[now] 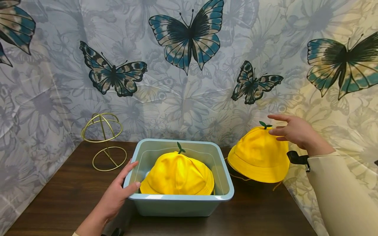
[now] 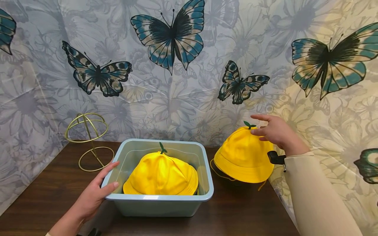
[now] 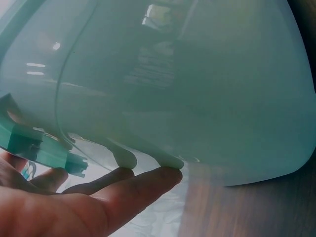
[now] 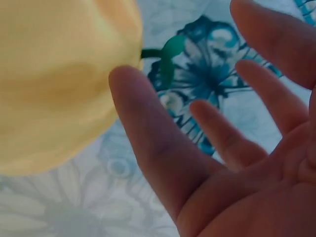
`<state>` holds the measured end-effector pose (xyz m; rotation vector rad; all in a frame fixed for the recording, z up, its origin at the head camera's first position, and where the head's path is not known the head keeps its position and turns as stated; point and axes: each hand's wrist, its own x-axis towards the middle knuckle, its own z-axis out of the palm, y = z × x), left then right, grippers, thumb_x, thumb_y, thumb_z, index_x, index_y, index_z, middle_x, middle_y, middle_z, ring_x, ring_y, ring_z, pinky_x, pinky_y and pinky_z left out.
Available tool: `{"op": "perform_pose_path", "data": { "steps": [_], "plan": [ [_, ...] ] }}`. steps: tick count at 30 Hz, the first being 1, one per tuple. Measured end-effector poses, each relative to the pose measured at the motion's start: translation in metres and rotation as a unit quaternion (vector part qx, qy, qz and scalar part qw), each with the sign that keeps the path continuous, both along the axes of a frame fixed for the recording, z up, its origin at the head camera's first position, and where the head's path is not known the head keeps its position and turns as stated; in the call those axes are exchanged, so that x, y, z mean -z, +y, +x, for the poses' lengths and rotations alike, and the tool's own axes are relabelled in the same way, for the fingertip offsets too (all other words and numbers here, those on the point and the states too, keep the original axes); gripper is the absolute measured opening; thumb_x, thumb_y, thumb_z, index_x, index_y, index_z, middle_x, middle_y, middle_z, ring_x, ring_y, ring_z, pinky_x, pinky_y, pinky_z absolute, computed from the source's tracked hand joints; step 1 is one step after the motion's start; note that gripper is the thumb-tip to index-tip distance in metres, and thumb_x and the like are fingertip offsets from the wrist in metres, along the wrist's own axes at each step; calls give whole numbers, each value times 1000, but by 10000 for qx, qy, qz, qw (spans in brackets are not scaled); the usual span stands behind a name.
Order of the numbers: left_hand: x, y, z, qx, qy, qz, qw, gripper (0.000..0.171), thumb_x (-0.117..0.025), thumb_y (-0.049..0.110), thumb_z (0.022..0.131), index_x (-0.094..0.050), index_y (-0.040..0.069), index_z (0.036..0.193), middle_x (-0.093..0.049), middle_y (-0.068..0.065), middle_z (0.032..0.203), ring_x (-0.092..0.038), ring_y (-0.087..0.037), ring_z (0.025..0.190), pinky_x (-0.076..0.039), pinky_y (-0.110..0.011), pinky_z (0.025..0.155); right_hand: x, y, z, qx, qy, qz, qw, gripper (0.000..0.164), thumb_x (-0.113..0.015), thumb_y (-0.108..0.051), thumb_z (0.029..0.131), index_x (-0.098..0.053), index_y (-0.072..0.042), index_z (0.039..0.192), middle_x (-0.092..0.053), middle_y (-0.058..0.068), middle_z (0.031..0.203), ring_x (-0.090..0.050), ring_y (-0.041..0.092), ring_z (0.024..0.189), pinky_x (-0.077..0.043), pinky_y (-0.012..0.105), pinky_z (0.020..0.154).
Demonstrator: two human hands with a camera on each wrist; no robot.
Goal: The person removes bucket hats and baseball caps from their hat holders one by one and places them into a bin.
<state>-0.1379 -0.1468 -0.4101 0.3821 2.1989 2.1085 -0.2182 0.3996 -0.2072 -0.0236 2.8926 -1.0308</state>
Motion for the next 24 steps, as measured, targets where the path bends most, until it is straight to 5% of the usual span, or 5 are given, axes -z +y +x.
{"op": "perform_pose_path", "data": {
  "steps": [12,24],
  "plan": [
    [1,-1,-1,-46,10,-113,9999,66,-63,13,96,-32,8,154,1,-14,166,-8,-44,145,-33,-44,100,1,12,-17,-333,-421,174,9984,75,-72,-15,93,-31,-5,155,-9,33,158,-53,48,120,-53,48,83],
    [0,0,0,17,-29,16,10000,66,-62,13,97,-30,7,154,3,-14,165,-9,-44,144,-39,-21,89,5,12,-27,-420,-692,392,9959,70,-71,-13,93,-35,-2,153,-15,35,155,-47,52,124,-52,49,84]
  ]
}}
